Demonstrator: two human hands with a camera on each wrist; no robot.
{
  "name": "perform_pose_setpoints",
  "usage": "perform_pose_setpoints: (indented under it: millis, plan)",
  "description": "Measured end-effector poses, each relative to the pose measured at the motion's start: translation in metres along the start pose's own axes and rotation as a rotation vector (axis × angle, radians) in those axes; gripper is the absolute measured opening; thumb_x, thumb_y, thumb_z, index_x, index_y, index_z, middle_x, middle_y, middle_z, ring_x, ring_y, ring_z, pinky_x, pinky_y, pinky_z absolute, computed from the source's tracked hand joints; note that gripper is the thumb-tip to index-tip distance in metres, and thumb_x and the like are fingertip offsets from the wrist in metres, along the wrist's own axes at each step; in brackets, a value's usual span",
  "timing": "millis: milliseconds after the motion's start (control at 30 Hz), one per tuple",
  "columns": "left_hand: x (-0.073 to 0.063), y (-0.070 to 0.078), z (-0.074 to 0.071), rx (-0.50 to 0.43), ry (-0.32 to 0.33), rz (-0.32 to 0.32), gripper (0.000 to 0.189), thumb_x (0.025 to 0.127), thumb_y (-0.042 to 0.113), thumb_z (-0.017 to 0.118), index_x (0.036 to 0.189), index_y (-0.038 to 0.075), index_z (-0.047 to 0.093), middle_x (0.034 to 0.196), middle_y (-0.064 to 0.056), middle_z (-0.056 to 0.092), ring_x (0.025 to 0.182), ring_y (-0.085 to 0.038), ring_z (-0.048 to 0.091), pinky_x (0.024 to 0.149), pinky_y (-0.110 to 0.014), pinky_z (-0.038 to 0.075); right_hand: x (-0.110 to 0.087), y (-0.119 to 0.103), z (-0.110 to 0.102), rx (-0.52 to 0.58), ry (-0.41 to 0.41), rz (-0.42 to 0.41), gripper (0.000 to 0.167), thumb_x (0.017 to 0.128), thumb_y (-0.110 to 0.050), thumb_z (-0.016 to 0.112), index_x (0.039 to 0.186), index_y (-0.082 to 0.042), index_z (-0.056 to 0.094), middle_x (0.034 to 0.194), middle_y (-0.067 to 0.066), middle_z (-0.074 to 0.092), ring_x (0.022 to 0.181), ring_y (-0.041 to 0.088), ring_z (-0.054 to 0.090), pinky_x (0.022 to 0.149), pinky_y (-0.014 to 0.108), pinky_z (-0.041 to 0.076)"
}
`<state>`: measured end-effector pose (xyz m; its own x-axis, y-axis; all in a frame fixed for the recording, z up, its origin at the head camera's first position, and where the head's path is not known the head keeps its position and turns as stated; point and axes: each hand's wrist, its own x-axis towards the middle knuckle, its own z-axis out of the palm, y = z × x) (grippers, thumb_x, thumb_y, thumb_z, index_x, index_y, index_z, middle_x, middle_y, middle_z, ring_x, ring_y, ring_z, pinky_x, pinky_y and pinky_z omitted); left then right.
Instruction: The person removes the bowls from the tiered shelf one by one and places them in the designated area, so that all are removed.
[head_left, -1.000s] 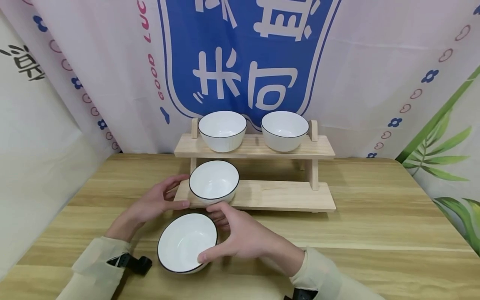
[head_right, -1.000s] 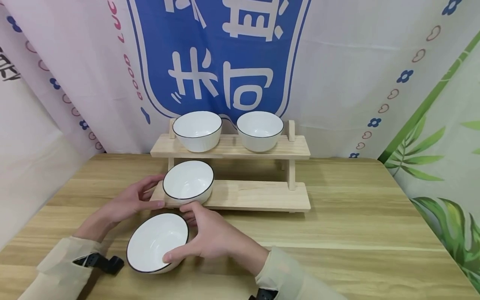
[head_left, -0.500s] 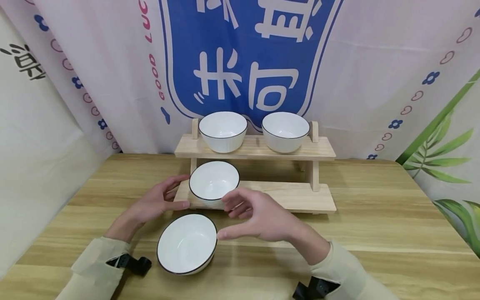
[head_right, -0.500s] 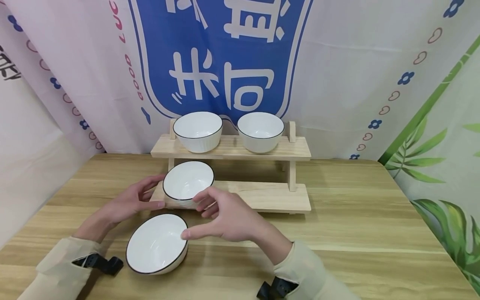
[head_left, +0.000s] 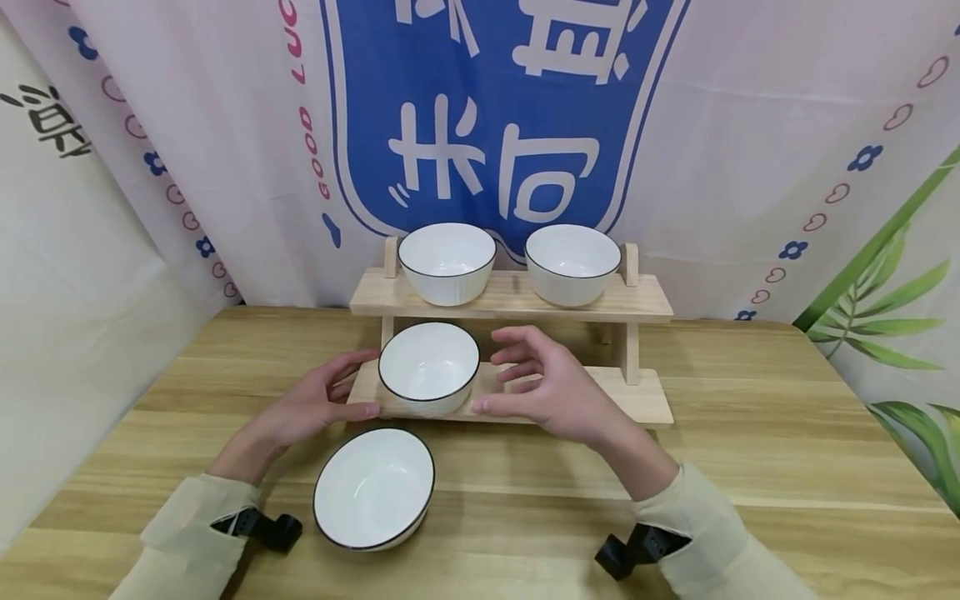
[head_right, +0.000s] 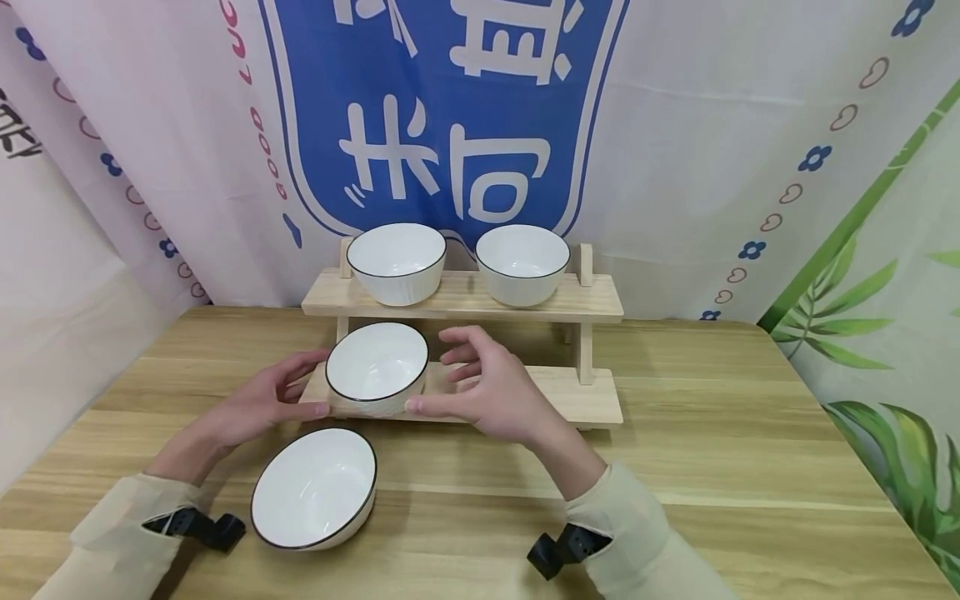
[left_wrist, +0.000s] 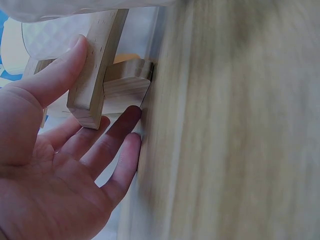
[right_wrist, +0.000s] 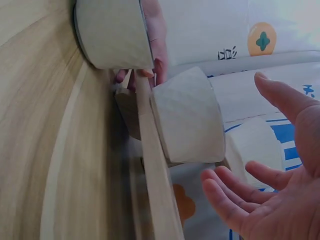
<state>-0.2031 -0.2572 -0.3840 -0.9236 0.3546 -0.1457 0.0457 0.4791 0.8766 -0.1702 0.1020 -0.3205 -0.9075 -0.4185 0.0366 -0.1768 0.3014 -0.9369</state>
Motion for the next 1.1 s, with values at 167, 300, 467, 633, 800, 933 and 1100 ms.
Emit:
perform_pose_setpoints:
  millis: [167, 300, 467, 633, 800, 933, 1100]
  plan:
    - [0.001, 0.001, 0.001, -0.003, -0.009, -0.003, 0.092, 0.096, 0.031, 0.083, 0.169, 0.014, 0.03, 0.175, -0.023, 0.031, 0.159, -0.051, 0.033, 0.126, -0.069, 0.031, 0.005, 0.01, 0.006, 0.014, 0.022, -0.008, 0.095, 0.085, -0.026, 0.092, 0.162, -0.011, 0.04, 0.155, 0.018, 0.057, 0.141, 0.038, 0.059, 0.121, 0.055, 0.047]
    - [0.002, 0.002, 0.001, -0.007, -0.014, -0.003, 0.091, 0.096, 0.03, 0.083, 0.169, 0.014, 0.029, 0.175, -0.023, 0.03, 0.16, -0.051, 0.032, 0.127, -0.069, 0.03, 0.009, 0.015, 0.013, 0.035, 0.024, -0.015, 0.102, 0.085, -0.028, 0.093, 0.166, -0.011, 0.034, 0.16, 0.017, 0.052, 0.148, 0.038, 0.054, 0.125, 0.056, 0.042]
    - [0.003, 0.002, 0.002, -0.01, -0.012, -0.001, 0.091, 0.097, 0.028, 0.082, 0.169, 0.013, 0.029, 0.175, -0.024, 0.029, 0.16, -0.051, 0.03, 0.127, -0.069, 0.029, 0.016, 0.016, 0.019, 0.061, 0.024, -0.019, 0.108, 0.083, -0.026, 0.094, 0.168, -0.011, 0.029, 0.166, 0.018, 0.046, 0.153, 0.037, 0.049, 0.127, 0.055, 0.039]
    - [0.005, 0.003, 0.003, 0.002, -0.012, -0.004, 0.093, 0.097, 0.03, 0.083, 0.169, 0.013, 0.028, 0.175, -0.024, 0.029, 0.16, -0.051, 0.032, 0.127, -0.068, 0.03, 0.023, 0.018, 0.024, 0.097, 0.024, -0.007, 0.113, 0.082, -0.023, 0.095, 0.17, -0.012, 0.024, 0.17, 0.017, 0.04, 0.156, 0.036, 0.044, 0.13, 0.053, 0.036]
    - [0.005, 0.002, 0.002, 0.002, -0.015, -0.006, 0.092, 0.097, 0.029, 0.082, 0.169, 0.012, 0.028, 0.175, -0.024, 0.029, 0.16, -0.051, 0.032, 0.127, -0.067, 0.031, 0.033, 0.018, 0.035, 0.125, 0.024, 0.0, 0.114, 0.079, -0.018, 0.096, 0.168, -0.013, 0.026, 0.167, 0.01, 0.044, 0.152, 0.03, 0.046, 0.129, 0.048, 0.037]
    - [0.003, 0.001, 0.0, 0.011, -0.013, -0.009, 0.092, 0.097, 0.03, 0.082, 0.169, 0.012, 0.028, 0.175, -0.025, 0.029, 0.159, -0.051, 0.032, 0.126, -0.068, 0.031, 0.04, 0.017, 0.044, 0.124, 0.013, -0.032, 0.114, 0.077, -0.017, 0.098, 0.166, -0.012, 0.027, 0.159, 0.008, 0.049, 0.143, 0.025, 0.054, 0.126, 0.046, 0.04]
    - [0.004, 0.001, 0.0, 0.014, -0.018, 0.001, 0.092, 0.097, 0.03, 0.081, 0.169, 0.012, 0.027, 0.175, -0.025, 0.028, 0.16, -0.052, 0.031, 0.126, -0.069, 0.03, 0.043, 0.015, 0.049, 0.067, 0.032, -0.025, 0.117, 0.072, -0.022, 0.101, 0.164, -0.016, 0.028, 0.152, 0.006, 0.054, 0.136, 0.023, 0.06, 0.123, 0.046, 0.043]
